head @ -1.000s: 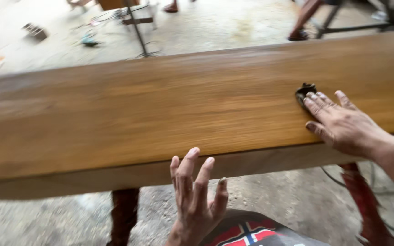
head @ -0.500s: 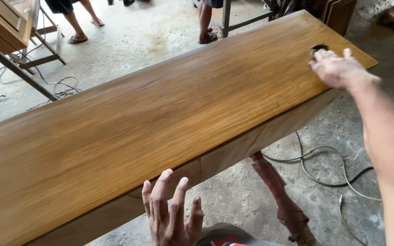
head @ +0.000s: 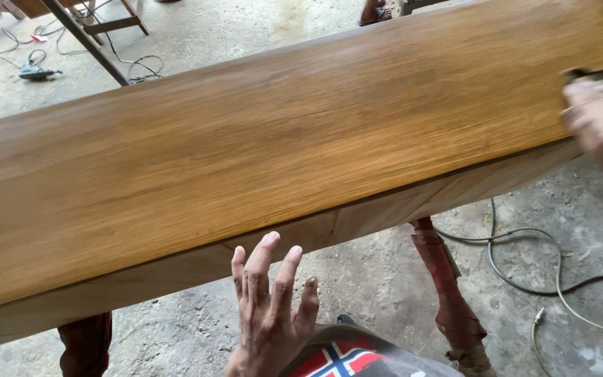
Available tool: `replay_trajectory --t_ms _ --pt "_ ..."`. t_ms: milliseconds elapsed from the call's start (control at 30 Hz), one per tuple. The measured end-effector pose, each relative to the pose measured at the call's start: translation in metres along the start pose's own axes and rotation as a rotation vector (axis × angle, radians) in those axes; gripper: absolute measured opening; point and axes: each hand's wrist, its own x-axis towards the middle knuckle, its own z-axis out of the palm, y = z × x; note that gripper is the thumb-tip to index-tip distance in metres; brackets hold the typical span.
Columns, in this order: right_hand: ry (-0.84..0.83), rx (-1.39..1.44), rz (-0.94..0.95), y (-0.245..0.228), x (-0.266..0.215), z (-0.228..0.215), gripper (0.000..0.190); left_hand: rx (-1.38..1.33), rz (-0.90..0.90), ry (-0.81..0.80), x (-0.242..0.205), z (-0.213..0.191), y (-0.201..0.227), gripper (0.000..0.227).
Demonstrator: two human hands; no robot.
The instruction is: The person sands the top surface and edges of a wooden cabinet using a small abrasive pad. They move along the length of the cabinet, rubbing the surface repeatedly to smooth the wood.
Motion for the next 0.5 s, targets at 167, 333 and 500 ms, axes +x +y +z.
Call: replay_trajectory --t_ms 167,333,500 --pt "0.085 0.04 -0.324 -0.139 -0.039 -0.022 0.069 -0.013 -0.012 0.072 -0.017 -0.03 -0.024 0.054" --pt "0.128 0.116 -0.654 -0.312 -0.061 -0.044 0.086 0.021 -0.065 0.158 -0.053 -0.084 -0.066 0.05" --pt "0.183 0.13 -0.944 -0.506 -0.069 -0.072 0.088 0.098 -0.201 0.284 -0.107 -0.164 -0.118 0.048"
